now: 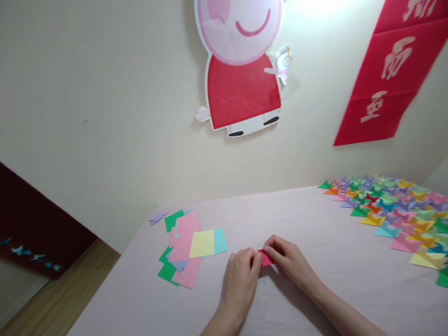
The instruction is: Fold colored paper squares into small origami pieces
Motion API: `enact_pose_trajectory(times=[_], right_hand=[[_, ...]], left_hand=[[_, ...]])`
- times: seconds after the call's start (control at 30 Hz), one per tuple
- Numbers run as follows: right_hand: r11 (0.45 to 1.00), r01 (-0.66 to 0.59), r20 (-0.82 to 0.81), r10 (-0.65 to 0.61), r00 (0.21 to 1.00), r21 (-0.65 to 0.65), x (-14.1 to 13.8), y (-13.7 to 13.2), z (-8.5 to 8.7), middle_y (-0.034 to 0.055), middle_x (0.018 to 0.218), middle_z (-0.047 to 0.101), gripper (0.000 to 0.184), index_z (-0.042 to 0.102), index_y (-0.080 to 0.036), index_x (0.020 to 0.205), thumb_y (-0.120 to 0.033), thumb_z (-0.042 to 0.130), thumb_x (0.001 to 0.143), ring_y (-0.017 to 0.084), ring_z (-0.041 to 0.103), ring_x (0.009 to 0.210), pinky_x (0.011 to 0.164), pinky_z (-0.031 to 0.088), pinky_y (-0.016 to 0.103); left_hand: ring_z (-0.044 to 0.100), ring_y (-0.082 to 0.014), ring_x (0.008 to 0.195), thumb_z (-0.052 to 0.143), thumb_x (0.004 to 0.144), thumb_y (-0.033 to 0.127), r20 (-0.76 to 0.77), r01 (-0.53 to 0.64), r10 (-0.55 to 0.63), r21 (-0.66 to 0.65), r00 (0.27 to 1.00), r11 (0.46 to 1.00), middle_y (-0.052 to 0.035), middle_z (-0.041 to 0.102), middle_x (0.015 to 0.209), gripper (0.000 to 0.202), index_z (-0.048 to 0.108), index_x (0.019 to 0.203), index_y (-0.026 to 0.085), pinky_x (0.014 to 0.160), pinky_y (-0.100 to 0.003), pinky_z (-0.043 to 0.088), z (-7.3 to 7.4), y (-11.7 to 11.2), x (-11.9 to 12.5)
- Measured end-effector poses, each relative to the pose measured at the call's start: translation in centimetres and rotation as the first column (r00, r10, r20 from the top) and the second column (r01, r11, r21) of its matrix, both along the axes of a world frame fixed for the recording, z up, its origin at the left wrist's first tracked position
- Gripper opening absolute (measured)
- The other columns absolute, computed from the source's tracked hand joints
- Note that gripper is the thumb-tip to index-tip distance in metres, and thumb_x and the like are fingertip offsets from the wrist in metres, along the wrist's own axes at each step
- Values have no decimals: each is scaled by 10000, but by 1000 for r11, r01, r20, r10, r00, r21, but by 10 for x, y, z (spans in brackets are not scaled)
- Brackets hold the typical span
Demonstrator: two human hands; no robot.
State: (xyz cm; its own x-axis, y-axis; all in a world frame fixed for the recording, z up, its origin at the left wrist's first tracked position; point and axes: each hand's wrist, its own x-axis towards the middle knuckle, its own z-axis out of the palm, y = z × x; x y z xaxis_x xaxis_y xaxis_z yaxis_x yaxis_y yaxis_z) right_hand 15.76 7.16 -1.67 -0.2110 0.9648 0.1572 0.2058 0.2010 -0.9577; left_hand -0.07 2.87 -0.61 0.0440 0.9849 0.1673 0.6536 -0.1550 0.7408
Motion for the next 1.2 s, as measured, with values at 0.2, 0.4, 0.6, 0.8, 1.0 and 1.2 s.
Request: enact_pose_trajectory(times=[0.2,0.4,0.6,0.8,1.0,1.2], right_hand=[[962,-12,442,-114,890,273,3,1,-7,43,798,648,124,656,-239,682,-241,638,805,250,510,828,763,390,404],[963,-39,500,-103,860,265,5,6,-14,42,899,651,111,632,-243,836,-145,613,787,252,529,886,792,406,400],[941,-295,415,203,887,168,30,9,4,36,857,653,169,621,-251,845,-186,492,931,226,542,850,788,433,377],[876,-467,460,368,808,119,47,9,13,43,999,647,143,686,-284,890,-252,557,942,223,559,970,869,443,366],[867,-484,518,361,776,121,42,15,8,52,972,652,174,725,-293,867,-299,567,941,232,561,922,814,444,370],[916,-388,522,283,805,103,28,16,8,35,852,641,148,638,-244,737,-205,597,873,225,549,847,786,415,374]], left_hand=[[487,-246,1187,445,872,50,-464,410,-294,169,835,897,-72,576,1313,444,525,1278,210,1005,-399,334,-1,-25,-22],[419,-251,1320,514,918,165,-613,533,-368,105,699,839,-56,542,1408,463,466,1377,188,1097,-417,265,-7,-17,-30],[454,-262,1265,506,931,183,-605,551,-395,87,691,830,-27,537,1421,382,524,1310,230,1053,-431,302,-5,-12,-32],[428,-253,1255,463,884,96,-513,564,-479,13,712,825,-6,479,1477,551,426,1417,229,1070,-408,280,-6,-10,-37],[428,-259,1260,472,866,77,-503,576,-503,-12,703,817,-14,476,1477,524,481,1367,229,1066,-407,310,-4,-9,-39],[448,-270,1242,487,902,119,-516,580,-487,24,705,814,-40,499,1455,424,527,1312,222,1047,-414,339,-8,-7,-37]])
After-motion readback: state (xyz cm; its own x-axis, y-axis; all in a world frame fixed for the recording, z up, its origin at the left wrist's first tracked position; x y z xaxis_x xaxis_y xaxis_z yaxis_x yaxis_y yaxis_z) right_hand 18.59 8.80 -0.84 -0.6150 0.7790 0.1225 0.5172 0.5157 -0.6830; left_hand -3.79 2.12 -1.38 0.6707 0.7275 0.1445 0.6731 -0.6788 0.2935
